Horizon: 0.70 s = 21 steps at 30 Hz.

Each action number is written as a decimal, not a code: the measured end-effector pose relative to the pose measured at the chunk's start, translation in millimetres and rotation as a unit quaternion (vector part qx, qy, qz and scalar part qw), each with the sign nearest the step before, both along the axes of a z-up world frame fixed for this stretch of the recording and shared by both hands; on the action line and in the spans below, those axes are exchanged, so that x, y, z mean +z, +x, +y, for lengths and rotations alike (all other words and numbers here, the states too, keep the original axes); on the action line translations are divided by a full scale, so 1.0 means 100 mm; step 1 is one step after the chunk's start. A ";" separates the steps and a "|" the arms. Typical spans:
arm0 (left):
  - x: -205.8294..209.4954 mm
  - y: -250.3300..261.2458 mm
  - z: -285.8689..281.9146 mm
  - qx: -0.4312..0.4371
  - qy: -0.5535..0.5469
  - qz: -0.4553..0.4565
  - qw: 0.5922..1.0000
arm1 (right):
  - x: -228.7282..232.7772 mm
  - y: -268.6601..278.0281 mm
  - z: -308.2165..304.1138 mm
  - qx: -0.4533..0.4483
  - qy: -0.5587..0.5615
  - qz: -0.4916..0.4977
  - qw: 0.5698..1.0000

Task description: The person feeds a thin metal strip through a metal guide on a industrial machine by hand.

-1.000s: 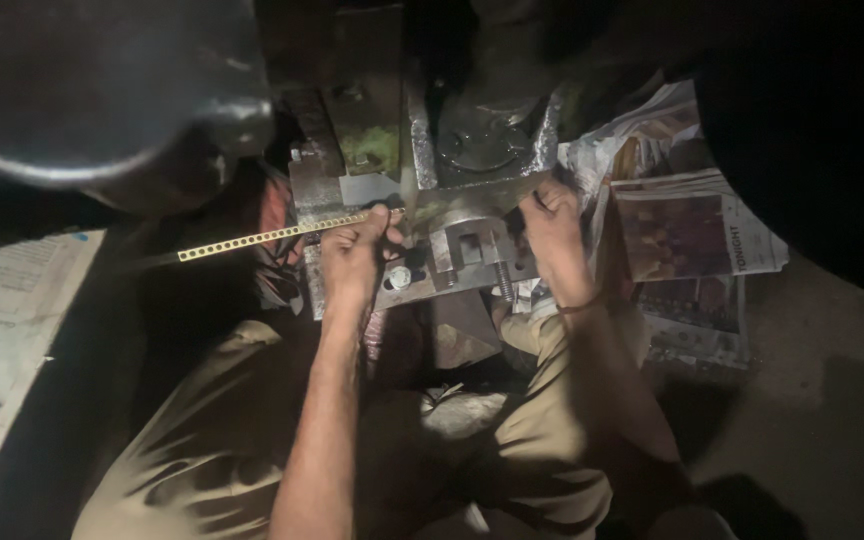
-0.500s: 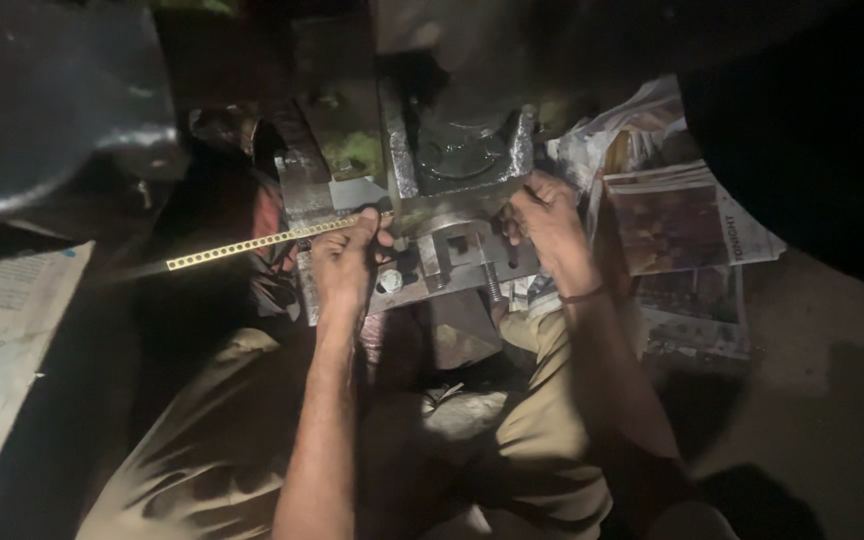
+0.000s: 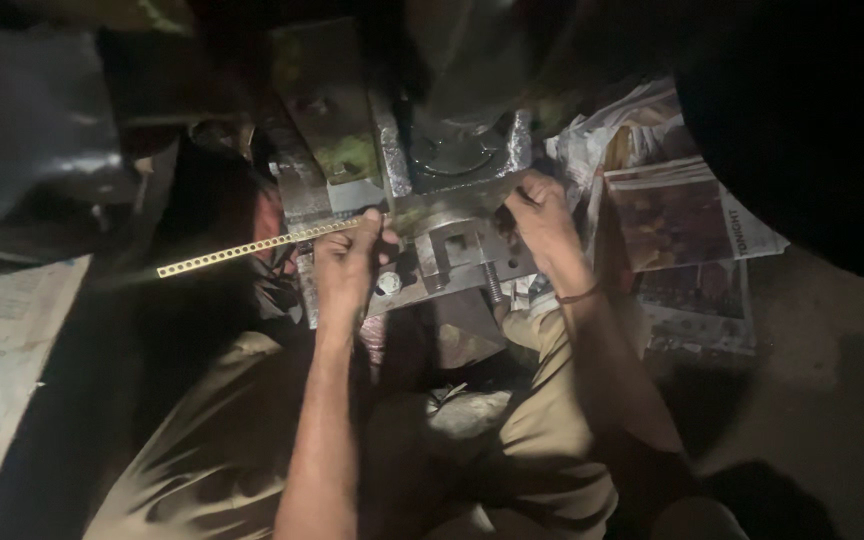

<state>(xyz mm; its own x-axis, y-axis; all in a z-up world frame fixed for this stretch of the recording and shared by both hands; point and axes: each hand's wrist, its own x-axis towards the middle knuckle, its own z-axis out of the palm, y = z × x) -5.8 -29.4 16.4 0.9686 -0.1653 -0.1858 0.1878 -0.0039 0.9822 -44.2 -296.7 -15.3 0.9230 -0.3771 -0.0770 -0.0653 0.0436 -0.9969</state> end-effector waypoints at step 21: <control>-0.06 0.00 -0.09 0.026 -0.051 0.022 0.998 | -0.19 0.03 -0.13 0.031 -0.145 -0.153 0.977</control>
